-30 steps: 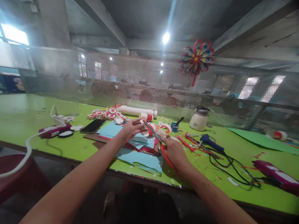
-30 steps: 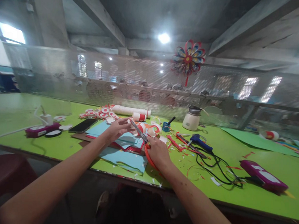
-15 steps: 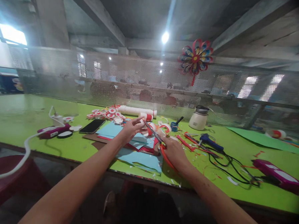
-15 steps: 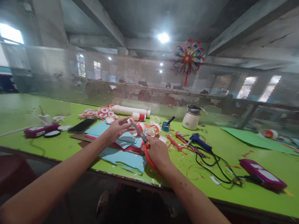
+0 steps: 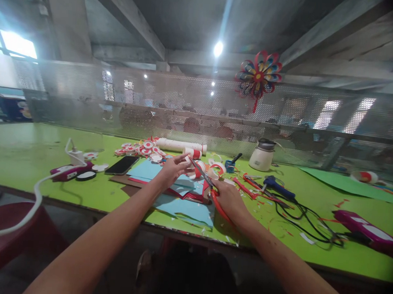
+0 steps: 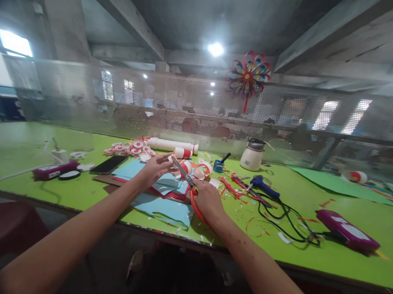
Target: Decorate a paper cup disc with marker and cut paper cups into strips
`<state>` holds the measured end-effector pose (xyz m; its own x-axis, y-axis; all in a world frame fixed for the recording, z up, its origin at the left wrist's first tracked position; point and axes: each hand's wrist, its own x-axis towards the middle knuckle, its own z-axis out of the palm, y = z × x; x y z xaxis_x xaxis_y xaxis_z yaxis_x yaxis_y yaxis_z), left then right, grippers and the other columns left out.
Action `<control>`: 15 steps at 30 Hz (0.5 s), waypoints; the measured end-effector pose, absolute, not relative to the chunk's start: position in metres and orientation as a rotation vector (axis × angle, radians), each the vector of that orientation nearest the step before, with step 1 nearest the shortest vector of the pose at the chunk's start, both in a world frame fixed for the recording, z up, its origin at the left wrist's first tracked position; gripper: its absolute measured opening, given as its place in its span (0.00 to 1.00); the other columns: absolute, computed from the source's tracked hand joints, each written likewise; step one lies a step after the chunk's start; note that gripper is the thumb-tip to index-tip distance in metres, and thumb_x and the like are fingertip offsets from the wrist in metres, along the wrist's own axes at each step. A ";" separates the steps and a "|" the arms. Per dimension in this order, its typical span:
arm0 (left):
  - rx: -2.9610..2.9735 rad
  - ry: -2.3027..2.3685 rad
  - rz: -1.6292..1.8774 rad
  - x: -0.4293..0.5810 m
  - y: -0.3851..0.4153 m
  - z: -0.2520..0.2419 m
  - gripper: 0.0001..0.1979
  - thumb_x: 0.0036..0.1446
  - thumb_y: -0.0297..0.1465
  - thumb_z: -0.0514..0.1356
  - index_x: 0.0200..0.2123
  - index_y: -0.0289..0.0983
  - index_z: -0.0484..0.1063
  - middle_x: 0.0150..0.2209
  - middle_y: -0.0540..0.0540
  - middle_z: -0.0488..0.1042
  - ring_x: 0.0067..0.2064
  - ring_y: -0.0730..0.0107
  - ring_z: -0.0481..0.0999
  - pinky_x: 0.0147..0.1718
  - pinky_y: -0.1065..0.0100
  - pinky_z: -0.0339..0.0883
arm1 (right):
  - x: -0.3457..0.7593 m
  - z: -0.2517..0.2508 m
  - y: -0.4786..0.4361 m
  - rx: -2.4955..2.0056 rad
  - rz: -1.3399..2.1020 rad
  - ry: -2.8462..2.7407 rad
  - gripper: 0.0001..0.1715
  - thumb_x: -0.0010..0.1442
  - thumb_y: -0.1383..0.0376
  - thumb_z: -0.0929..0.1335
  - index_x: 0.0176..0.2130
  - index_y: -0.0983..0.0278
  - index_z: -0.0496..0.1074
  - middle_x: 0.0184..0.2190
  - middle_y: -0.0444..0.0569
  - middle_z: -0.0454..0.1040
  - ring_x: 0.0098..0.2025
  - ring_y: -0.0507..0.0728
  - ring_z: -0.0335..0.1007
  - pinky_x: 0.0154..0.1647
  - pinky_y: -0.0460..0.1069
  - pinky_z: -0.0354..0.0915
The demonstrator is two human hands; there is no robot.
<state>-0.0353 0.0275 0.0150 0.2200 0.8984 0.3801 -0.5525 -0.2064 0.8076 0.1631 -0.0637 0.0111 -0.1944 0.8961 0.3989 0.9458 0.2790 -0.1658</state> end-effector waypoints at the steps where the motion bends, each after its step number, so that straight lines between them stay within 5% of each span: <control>1: 1.144 0.406 1.387 -0.035 0.027 0.015 0.23 0.40 0.24 0.72 0.44 0.31 0.77 0.35 0.43 0.78 0.37 0.63 0.78 0.43 0.53 0.73 | 0.163 0.011 -0.064 -1.656 -0.156 -2.138 0.18 0.61 0.64 0.64 0.50 0.64 0.74 0.43 0.55 0.79 0.43 0.60 0.74 0.41 0.49 0.60; 15: 1.137 0.407 1.388 -0.034 0.030 0.012 0.23 0.41 0.23 0.72 0.45 0.31 0.77 0.35 0.43 0.77 0.38 0.62 0.78 0.45 0.51 0.72 | 0.160 0.011 -0.062 -1.708 -0.129 -2.138 0.20 0.62 0.69 0.61 0.50 0.64 0.75 0.43 0.55 0.80 0.42 0.60 0.75 0.39 0.48 0.60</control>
<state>-0.0341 0.0303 0.0124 0.2172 0.9004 0.3769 -0.5540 -0.2042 0.8071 0.1599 -0.0623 0.0111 -0.1741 0.9158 0.3620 0.9527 0.2496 -0.1733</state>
